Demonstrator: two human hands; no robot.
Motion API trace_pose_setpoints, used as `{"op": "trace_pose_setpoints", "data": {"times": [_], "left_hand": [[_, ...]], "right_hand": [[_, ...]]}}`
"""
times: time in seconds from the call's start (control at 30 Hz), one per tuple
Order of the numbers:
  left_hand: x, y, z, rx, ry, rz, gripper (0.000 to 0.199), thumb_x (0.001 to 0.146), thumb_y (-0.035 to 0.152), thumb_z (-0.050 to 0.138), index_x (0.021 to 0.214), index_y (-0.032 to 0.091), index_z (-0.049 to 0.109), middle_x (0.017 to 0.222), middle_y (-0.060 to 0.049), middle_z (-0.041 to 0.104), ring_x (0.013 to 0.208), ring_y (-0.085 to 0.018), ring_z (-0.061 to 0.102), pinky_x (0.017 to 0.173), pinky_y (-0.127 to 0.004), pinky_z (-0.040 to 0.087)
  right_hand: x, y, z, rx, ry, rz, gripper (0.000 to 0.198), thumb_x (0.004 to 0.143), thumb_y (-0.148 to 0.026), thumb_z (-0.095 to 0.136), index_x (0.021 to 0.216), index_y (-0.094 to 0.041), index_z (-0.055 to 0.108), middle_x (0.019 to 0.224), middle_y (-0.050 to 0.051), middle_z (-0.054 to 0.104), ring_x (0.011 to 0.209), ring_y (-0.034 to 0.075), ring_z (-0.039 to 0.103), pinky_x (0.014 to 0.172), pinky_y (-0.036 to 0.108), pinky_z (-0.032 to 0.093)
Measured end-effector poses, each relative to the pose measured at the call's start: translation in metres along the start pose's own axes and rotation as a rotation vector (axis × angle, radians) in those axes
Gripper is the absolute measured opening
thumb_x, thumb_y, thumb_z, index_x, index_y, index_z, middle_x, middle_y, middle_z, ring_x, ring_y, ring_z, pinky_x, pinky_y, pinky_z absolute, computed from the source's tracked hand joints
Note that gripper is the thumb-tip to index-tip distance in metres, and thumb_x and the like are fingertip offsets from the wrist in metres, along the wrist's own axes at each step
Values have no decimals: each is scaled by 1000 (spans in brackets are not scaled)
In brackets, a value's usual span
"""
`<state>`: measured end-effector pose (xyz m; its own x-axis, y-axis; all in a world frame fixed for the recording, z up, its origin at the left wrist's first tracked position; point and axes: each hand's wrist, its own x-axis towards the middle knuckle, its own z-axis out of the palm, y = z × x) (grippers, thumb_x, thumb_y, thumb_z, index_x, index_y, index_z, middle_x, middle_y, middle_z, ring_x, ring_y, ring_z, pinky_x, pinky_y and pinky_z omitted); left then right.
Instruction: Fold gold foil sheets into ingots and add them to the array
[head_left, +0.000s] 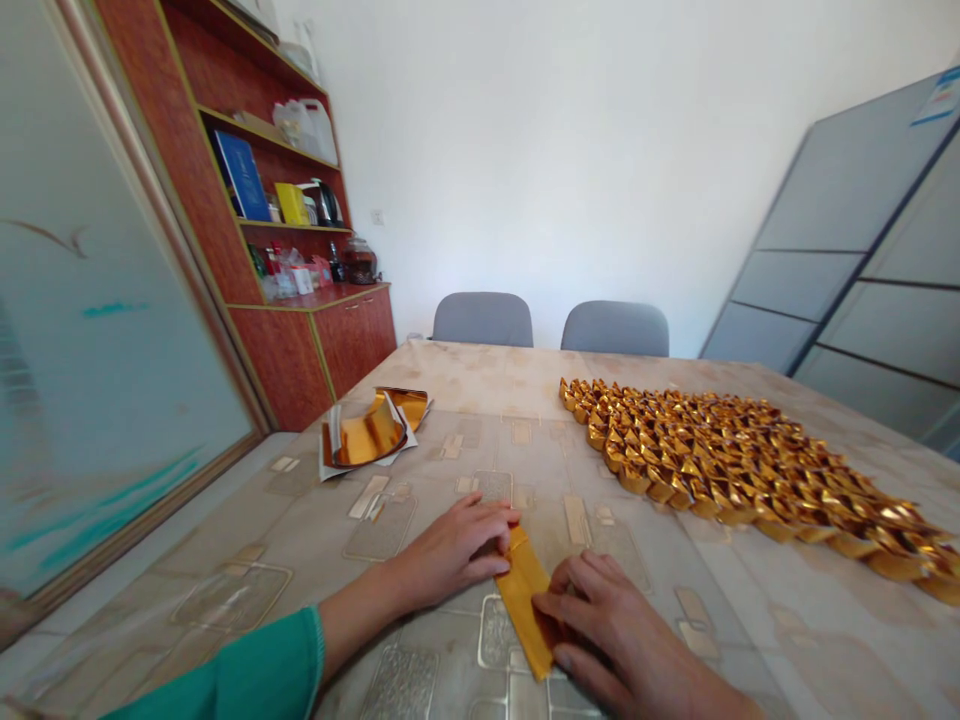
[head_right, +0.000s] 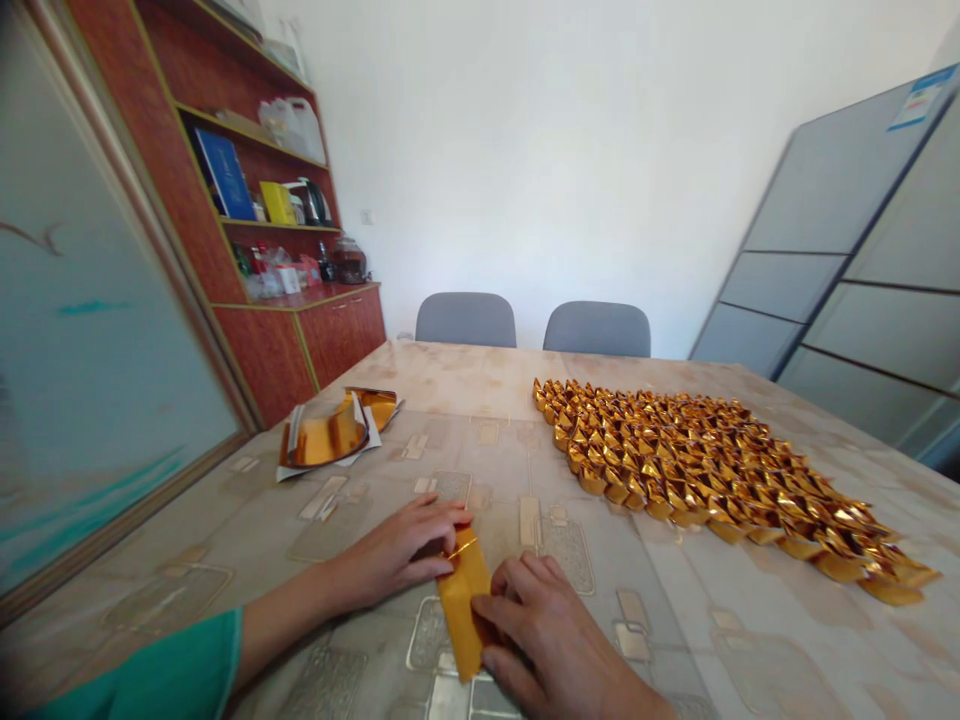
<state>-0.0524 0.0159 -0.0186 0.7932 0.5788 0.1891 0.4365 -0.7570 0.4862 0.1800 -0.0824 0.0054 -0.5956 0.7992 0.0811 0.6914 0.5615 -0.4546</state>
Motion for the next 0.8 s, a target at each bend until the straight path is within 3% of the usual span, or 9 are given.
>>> {"op": "trace_pose_setpoints", "data": {"times": [0.13,0.3,0.4,0.67,0.8], "left_hand": [[1,-1,-1,89,105,90,8,87,28,66,89,21,65,130,-5,59,122,-23,51,103,-40,34],[3,2,2,182,151,170,9,91,26,61,87,20,67,95,-1,68,90,-17,58,84,-32,39],[5,2,7,218,172,194,10,92,24,60,85,20,67,89,1,69,84,-16,56,80,-31,38],[3,4,6,265,169,216,17,95,22,54,80,18,63,89,-1,69,85,-17,54,81,-32,39],[-8,14,-2,300,106,251,20,96,24,52,80,19,63,92,-1,68,86,-17,55,83,-33,38]], "right_hand": [[0,-4,-1,-25,-50,-21,24,91,-21,56,114,-23,64,103,5,60,96,22,51,87,35,39],[3,-16,1,-36,-114,-68,24,92,-23,57,115,-24,64,102,4,62,96,21,52,88,34,38],[7,-19,5,-47,-115,-108,27,90,-29,62,117,-25,62,104,3,62,98,21,52,90,34,37],[19,-14,33,-126,82,-164,15,89,-27,63,104,-26,65,96,1,65,90,20,55,81,32,41],[22,-11,40,-180,177,-213,11,88,-26,65,99,-24,66,97,1,67,88,20,57,79,32,42]]}}
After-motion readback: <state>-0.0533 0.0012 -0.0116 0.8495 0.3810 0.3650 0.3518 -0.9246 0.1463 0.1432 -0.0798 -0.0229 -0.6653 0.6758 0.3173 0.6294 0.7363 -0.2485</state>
